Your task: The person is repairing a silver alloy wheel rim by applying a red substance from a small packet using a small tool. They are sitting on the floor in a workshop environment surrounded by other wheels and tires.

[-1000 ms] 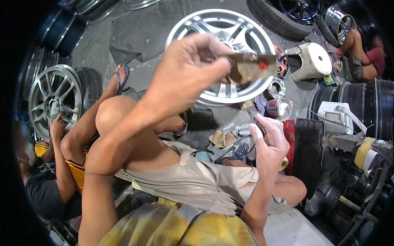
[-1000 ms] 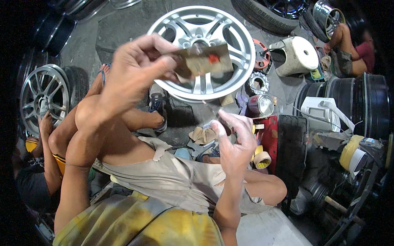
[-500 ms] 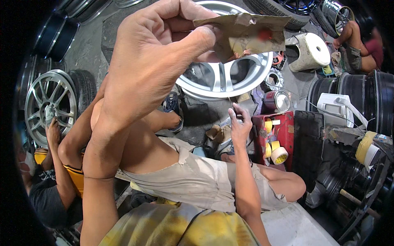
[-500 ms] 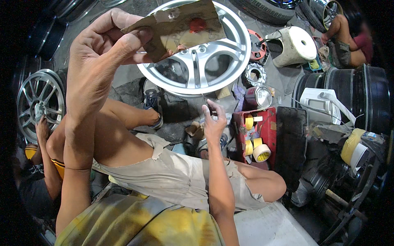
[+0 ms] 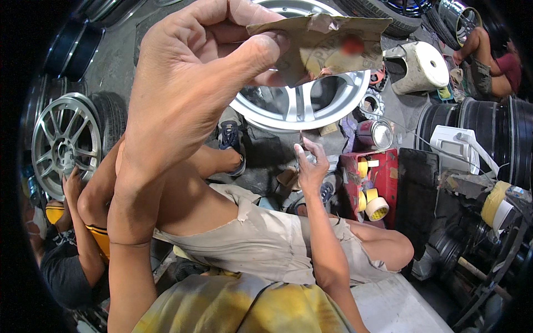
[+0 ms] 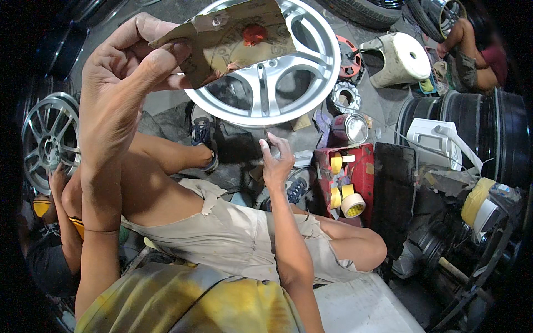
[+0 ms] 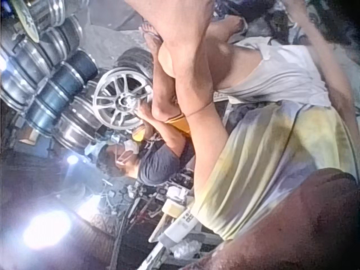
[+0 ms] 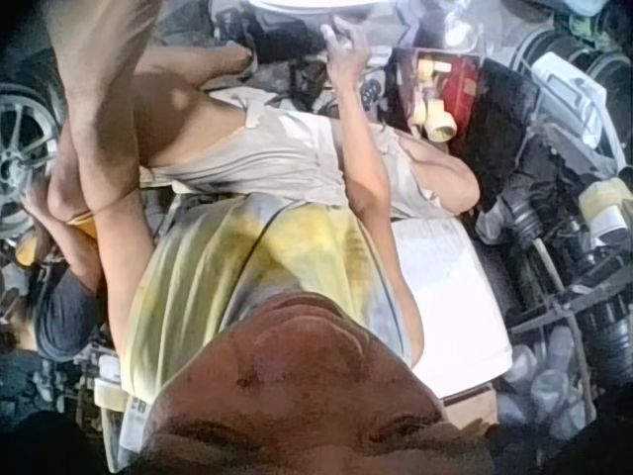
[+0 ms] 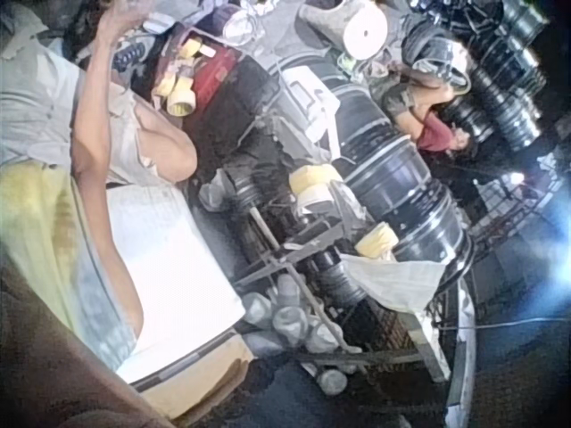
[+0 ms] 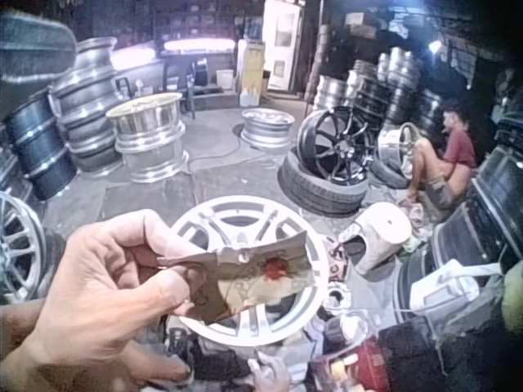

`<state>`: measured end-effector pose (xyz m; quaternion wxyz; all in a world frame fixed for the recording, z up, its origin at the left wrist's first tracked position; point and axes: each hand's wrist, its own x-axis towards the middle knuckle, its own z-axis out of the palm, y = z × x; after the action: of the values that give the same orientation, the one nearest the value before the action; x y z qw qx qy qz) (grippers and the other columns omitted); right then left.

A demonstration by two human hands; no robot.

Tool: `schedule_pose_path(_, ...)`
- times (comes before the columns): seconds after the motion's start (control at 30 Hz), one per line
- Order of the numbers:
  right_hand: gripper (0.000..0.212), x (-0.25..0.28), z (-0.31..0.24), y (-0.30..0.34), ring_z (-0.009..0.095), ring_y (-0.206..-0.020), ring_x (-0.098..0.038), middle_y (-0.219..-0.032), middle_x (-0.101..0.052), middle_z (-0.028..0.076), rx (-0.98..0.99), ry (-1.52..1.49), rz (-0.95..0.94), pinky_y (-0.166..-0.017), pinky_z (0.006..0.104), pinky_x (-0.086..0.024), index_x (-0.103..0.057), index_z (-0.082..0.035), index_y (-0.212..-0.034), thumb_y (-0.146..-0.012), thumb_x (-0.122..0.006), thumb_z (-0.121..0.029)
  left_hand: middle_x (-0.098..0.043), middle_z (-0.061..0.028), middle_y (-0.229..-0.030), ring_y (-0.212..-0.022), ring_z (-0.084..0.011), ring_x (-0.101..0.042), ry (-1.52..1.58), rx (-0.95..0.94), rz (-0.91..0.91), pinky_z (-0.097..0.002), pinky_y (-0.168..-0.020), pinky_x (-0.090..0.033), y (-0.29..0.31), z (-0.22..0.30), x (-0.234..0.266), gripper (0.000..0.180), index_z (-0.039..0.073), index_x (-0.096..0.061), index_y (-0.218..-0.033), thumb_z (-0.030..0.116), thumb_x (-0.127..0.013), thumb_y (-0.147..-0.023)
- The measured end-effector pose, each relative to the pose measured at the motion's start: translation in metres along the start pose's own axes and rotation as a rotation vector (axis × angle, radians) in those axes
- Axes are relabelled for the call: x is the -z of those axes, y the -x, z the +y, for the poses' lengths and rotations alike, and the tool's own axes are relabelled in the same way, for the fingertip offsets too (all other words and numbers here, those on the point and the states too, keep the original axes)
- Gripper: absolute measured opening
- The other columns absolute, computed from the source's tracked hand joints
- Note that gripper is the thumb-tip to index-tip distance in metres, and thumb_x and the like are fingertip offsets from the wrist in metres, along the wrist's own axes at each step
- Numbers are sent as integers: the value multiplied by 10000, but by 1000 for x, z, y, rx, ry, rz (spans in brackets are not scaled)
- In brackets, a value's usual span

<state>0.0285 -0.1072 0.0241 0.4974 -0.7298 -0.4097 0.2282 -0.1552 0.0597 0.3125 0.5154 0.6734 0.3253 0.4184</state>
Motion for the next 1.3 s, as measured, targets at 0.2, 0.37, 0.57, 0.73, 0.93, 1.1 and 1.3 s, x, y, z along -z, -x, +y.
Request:
schedule_pose_path(0.2, 229, 9, 0, -6, 210, -925, -699, -1004, -738, 114, -20, 44, 101, -853, 323, -531, -754, 8, -1087, -888, -787, -98, -718, -52, -977, -867, -89, -715, -46, 19, 1, -241, -771, -633, 0, 0, 1, 144, 25, -691, -1070, 136, -690, -977)
schedule_pose_path(0.37, 226, -3, 2, -5, 211, -880, -703, -956, -738, 112, -83, -50, 109, -834, 323, -535, -748, 21, -1054, -868, -801, -97, -719, -56, -973, -871, -92, -718, -112, 46, -21, -251, -782, -636, 0, 4, 4, 154, 31, -692, -1061, 158, -696, -972)
schedule_pose_path(0.57, 252, 6, -3, 1, 199, -880, -694, -956, -731, 105, -30, 32, 66, -829, 325, -534, -750, 15, -1089, -873, -802, -103, -723, -61, -971, -881, -106, -731, -136, 25, -21, -262, -778, -645, 0, -3, 1, 198, 32, -695, -1067, 202, -714, -966)
schedule_pose_path(0.73, 236, 11, -6, -4, 226, -877, -691, -948, -721, 114, -41, 40, 92, -827, 339, -530, -754, 7, -1075, -875, -794, -111, -726, -75, -977, -898, -128, -741, -158, 10, -26, -272, -761, -653, 1, -1, 2, 222, 23, -694, -1073, 218, -714, -968)
schedule_pose_path(0.93, 200, 8, -6, 1, 214, -875, -688, -950, -719, 103, -21, 56, 30, -832, 341, -530, -743, 2, -1081, -923, -745, -121, -732, -95, -944, -791, -66, -686, 65, 316, 92, -197, -687, -571, -4, 24, -14, 64, -35, -637, -996, -37, -657, -936)
schedule_pose_path(1.1, 246, 9, 10, -1, 156, -929, -699, -1033, -729, 71, -375, -518, -68, -866, 291, -554, -684, 16, -1180, -1034, -650, -179, -730, -113, -985, -819, -68, -691, 139, 308, 41, -197, -712, -584, -4, 30, -13, 95, -28, -609, -1012, -74, -634, -932)
schedule_pose_path(1.3, 258, 5, 19, -2, 169, -957, -704, -1113, -704, 80, -490, -750, -121, -875, 290, -574, -634, -6, -1200, -1057, -613, -221, -727, -122, -987, -826, -77, -692, 172, 282, 63, -206, -710, -587, -5, 25, -17, 97, -33, -605, -1009, -81, -631, -929)
